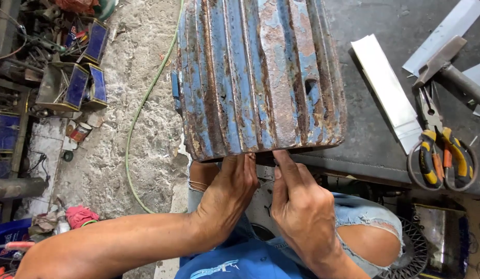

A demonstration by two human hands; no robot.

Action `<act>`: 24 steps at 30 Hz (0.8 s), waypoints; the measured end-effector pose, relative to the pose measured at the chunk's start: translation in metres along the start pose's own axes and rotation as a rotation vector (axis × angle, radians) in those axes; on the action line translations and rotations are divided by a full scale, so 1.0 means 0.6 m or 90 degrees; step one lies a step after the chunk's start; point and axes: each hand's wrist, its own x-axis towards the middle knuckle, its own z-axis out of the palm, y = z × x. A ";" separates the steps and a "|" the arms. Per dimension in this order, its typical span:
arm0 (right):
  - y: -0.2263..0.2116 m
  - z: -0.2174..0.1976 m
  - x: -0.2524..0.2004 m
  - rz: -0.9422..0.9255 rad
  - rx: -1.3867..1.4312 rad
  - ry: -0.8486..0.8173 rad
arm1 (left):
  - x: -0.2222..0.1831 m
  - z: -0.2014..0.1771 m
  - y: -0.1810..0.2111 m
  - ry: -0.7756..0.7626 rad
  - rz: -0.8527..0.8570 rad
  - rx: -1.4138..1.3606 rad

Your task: Cleaning a motor stator and preparing insulation paper for insertion.

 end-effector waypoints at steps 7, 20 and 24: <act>0.001 -0.005 0.008 -0.007 0.050 0.012 | 0.003 0.013 0.008 -0.046 0.008 0.014; 0.006 -0.007 -0.002 -0.042 0.073 0.032 | -0.031 0.011 0.028 -0.038 0.039 -0.039; 0.010 -0.007 -0.009 -0.029 0.078 0.010 | -0.022 0.007 0.018 -0.017 0.015 -0.017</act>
